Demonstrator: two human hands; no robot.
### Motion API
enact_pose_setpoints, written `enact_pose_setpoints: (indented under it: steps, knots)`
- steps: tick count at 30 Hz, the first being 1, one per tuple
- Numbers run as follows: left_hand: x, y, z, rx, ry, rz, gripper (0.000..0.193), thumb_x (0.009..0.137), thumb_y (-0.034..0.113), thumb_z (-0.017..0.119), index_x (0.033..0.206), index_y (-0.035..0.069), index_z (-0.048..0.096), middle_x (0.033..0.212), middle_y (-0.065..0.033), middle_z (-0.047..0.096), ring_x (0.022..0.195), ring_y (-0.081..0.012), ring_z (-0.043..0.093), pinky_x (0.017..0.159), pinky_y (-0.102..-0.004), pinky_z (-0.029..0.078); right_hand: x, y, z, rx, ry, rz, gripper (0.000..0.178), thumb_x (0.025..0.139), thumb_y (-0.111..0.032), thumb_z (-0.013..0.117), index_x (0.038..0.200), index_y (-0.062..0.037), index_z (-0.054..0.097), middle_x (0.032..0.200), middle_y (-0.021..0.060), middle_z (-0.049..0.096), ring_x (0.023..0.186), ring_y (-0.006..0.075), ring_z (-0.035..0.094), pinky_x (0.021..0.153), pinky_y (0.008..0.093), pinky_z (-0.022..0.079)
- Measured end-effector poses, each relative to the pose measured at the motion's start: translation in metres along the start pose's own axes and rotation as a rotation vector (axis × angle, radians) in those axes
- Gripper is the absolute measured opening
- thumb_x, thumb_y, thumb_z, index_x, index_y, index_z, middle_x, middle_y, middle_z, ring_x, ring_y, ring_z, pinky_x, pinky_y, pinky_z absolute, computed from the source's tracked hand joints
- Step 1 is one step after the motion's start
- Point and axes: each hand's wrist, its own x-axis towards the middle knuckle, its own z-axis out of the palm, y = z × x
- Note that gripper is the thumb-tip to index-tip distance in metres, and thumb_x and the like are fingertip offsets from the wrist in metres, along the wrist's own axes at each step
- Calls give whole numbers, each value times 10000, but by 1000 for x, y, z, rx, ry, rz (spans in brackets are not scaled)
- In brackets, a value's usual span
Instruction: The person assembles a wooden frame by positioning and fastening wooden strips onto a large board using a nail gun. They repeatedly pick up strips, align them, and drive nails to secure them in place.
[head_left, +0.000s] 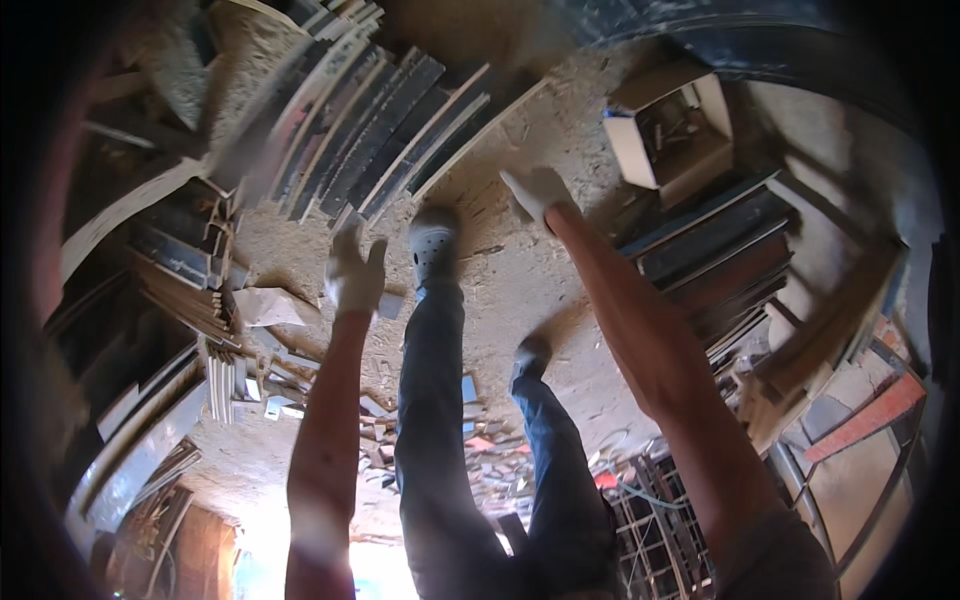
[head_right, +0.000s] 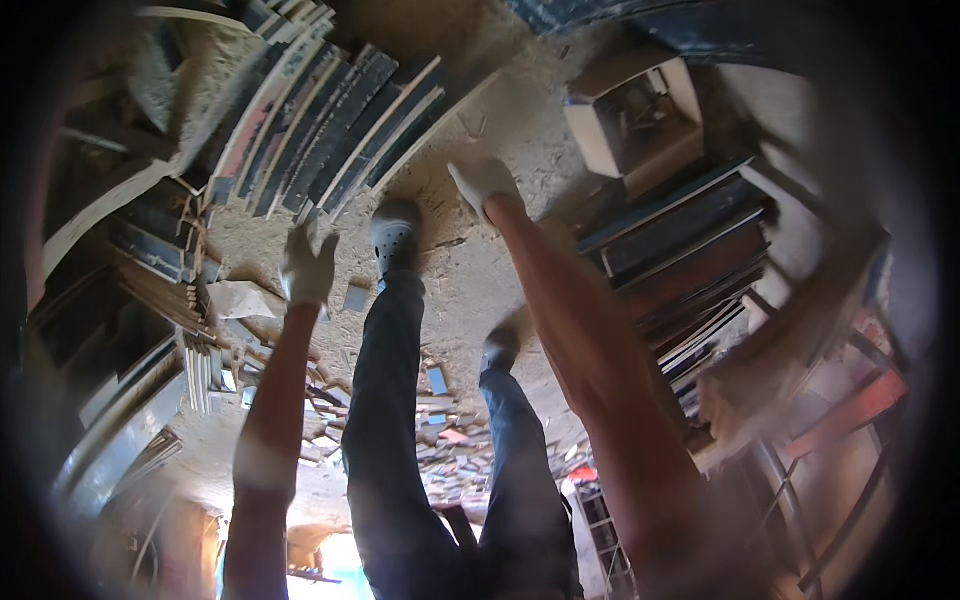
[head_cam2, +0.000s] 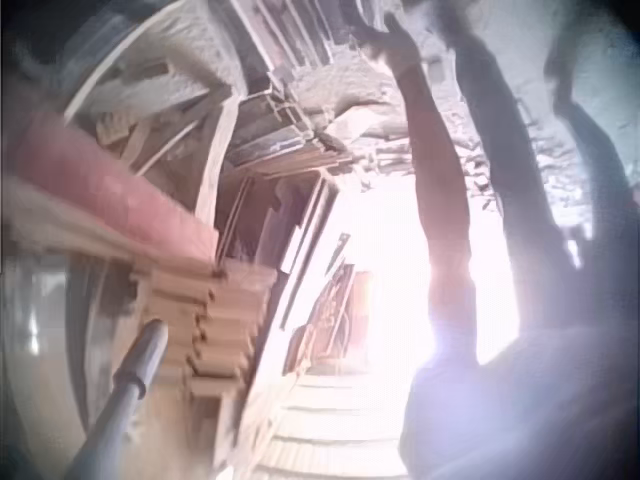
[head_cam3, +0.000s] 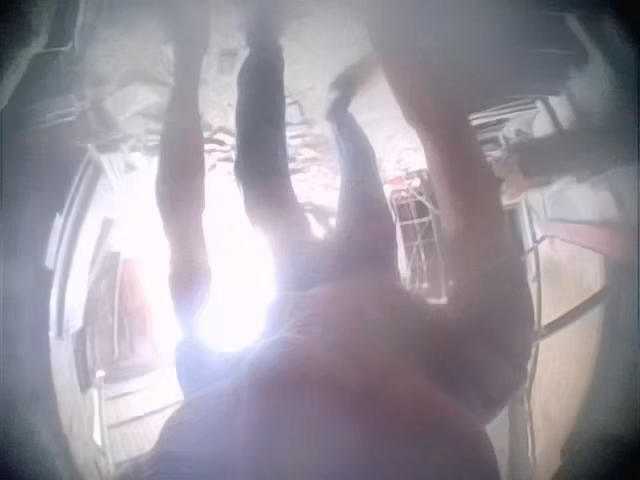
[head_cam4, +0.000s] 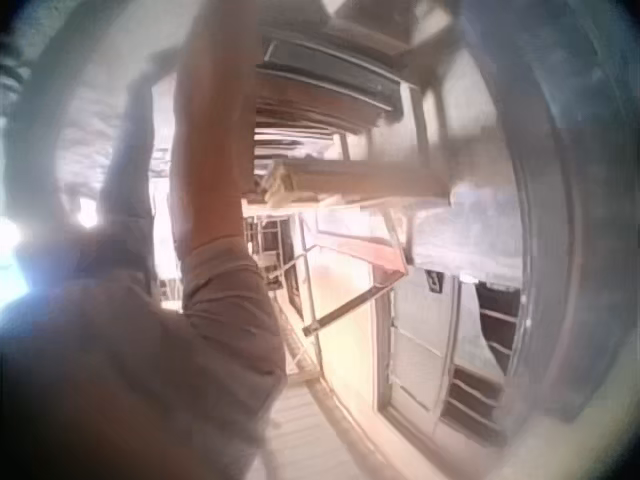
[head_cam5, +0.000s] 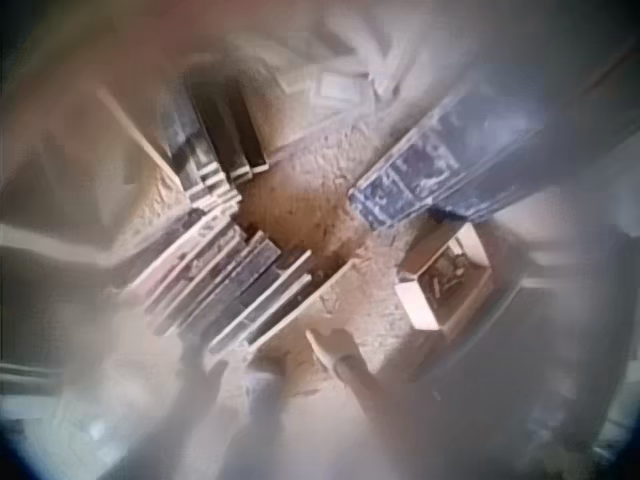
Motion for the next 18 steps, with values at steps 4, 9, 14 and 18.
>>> enact_pose_setpoints:
  steps: [4,9,14,18]
  knots:
    - [114,15,41,203,-11,88,744,836,431,769,1410,50,491,1381,-234,543,1272,-431,531,1032,-514,459,78,-33,74,59,-29,135,392,945,-422,678,851,-47,611,596,45,557,465,165,565,393,308,422]
    - [165,82,77,395,-81,142,737,763,440,833,1321,76,517,1315,-214,517,1193,-432,539,955,-518,486,170,27,78,162,122,65,384,944,-384,629,808,-26,633,630,89,610,493,191,595,437,350,455]
    - [162,29,88,428,-104,131,745,693,365,866,1285,109,493,1258,-197,533,1159,-407,579,859,-506,525,78,18,77,-516,426,-55,428,884,-372,528,831,6,721,879,263,718,892,412,701,799,497,536]
    - [162,66,69,109,-274,-33,666,606,288,908,1139,35,599,1087,-155,648,977,-304,656,855,-421,529,-10,42,33,-371,297,37,415,900,-354,493,901,-19,736,926,266,711,889,446,693,848,530,531]
